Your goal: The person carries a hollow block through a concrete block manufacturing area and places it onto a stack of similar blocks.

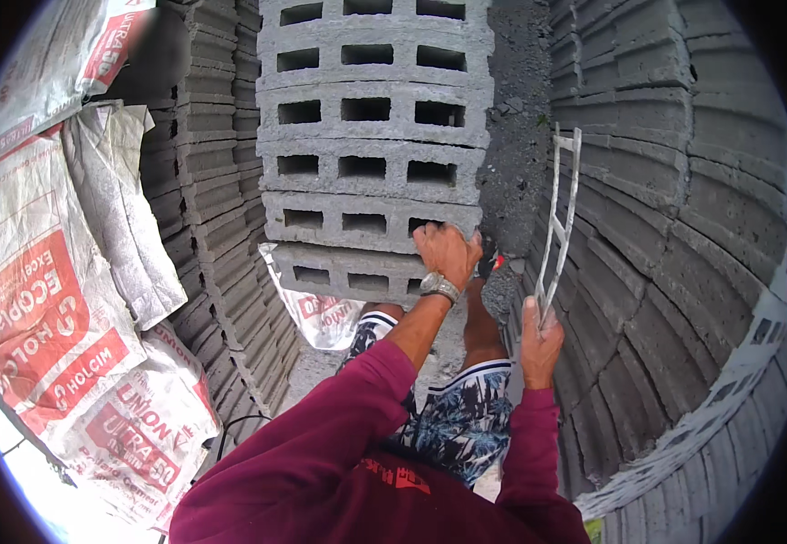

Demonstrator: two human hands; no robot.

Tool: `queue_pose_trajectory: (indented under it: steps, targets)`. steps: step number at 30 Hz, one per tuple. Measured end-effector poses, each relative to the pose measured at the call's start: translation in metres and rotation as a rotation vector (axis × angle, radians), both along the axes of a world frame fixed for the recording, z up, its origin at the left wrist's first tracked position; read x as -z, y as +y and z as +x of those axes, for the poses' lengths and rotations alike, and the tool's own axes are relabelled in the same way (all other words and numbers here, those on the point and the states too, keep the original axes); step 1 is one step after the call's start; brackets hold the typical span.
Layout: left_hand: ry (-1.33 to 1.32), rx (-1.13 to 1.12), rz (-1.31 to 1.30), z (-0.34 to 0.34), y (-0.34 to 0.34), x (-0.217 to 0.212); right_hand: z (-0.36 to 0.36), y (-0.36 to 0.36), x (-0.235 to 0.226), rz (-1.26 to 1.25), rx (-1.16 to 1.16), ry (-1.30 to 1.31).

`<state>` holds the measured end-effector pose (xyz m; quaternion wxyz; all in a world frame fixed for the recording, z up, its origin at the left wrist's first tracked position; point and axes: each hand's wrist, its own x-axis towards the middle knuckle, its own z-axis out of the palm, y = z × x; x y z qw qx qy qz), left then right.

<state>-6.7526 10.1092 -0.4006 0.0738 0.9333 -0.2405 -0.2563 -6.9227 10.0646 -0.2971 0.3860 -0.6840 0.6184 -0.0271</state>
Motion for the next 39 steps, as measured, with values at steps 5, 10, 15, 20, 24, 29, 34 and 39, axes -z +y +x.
queue_pose_trajectory:
  steps: [5, 10, 15, 20, 24, 29, 34, 39]
  targets:
    - [-0.027, -0.032, -0.108, 0.003, 0.003, 0.004, 0.047, -0.051, 0.005, 0.072, 0.008, -0.105]
    - [-0.109, -0.085, -0.175, 0.004, 0.006, 0.007, 0.103, -0.073, -0.012, 0.077, 0.006, -0.447]
    - [-0.035, -0.077, -0.090, -0.008, 0.014, 0.006, 0.090, -0.069, -0.042, 0.193, 0.051, -0.573]
    - [-0.102, -0.105, -0.208, -0.008, 0.015, 0.000, 0.055, -0.075, -0.027, 0.089, 0.052, -0.513]
    - [-0.091, -0.098, -0.133, -0.007, 0.005, 0.009, 0.051, -0.057, -0.015, 0.114, 0.170, -0.430]
    - [-0.089, -0.047, -0.071, 0.004, 0.018, 0.002, 0.028, -0.056, -0.015, 0.167, 0.230, -0.514]
    - [-0.055, -0.089, -0.028, -0.013, 0.006, 0.011, 0.027, -0.052, -0.011, 0.102, 0.158, -0.349]
    - [-0.175, -0.036, -0.070, -0.025, 0.016, 0.023, 0.002, -0.045, -0.009, 0.208, 0.225, -0.262]
